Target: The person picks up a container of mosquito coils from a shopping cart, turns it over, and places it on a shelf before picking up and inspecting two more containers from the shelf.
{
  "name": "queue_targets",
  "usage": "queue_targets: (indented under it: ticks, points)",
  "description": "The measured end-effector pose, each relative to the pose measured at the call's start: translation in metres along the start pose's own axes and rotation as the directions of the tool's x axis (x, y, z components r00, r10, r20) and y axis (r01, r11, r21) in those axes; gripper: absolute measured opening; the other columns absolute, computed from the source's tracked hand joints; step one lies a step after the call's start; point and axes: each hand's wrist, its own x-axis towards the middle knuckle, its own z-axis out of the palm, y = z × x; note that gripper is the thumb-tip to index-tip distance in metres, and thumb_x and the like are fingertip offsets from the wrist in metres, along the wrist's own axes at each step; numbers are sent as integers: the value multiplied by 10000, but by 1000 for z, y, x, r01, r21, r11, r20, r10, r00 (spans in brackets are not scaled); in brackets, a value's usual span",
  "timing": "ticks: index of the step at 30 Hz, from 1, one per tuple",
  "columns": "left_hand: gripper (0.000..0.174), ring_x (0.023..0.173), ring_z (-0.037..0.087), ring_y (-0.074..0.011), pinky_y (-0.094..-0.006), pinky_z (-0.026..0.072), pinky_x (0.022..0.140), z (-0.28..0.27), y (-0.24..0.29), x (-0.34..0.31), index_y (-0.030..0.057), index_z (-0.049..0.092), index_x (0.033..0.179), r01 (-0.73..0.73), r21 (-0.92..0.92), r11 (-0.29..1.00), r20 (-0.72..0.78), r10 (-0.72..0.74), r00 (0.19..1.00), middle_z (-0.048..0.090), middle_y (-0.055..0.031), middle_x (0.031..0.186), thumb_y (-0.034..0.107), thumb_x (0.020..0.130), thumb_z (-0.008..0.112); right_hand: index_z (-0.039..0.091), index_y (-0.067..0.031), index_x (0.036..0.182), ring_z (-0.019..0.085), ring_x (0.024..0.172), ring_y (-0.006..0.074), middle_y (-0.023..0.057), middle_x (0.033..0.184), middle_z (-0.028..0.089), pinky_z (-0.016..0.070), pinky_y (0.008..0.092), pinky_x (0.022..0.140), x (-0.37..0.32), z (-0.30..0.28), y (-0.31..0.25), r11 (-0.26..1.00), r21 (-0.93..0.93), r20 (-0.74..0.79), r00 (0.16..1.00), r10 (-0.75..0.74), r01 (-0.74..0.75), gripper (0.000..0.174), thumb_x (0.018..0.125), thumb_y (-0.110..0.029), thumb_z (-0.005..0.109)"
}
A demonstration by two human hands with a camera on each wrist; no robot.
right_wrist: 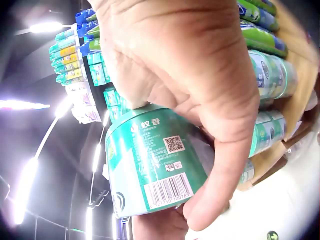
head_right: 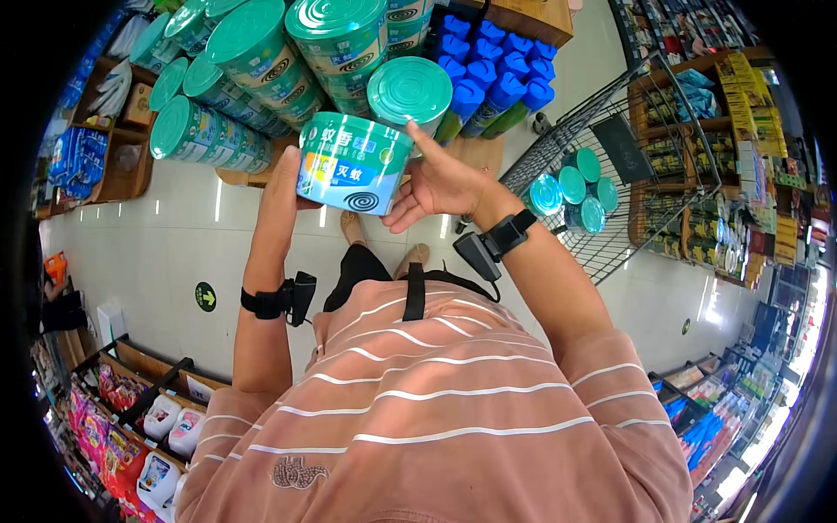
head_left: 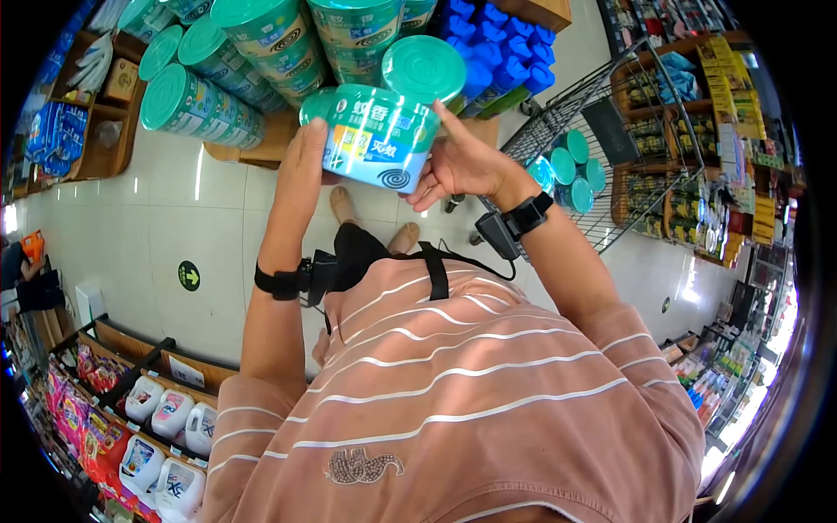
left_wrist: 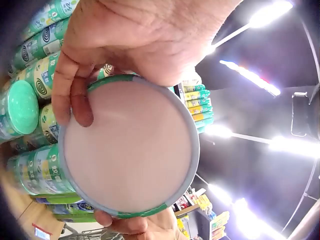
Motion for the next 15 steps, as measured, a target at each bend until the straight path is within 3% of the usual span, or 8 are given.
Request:
queue_targets:
  ticks: [5, 15]
  points:
    - [700, 841, 666, -166, -299, 555, 764, -18, -10, 2, 61, 652, 1122, 54, -8, 998, 34, -54, 998, 683, -86, 974, 698, 992, 393, 386, 142, 1401, 710, 908, 439, 355, 1083, 620, 616, 522, 804, 17, 1, 4, 999, -3, 26, 998, 51, -51, 1212, 829, -920, 265]
    - [696, 727, 642, -143, -274, 546, 688, -36, -12, 12, 52, 662, 990, 145, 3, 989, -2, -145, 989, 652, -70, 833, 707, 970, 430, 307, 74, 1487, 645, 1051, 523, 358, 1257, 514, 590, 586, 848, 50, -8, 9, 987, 90, 82, 989, 124, -132, 1145, 862, -885, 279]
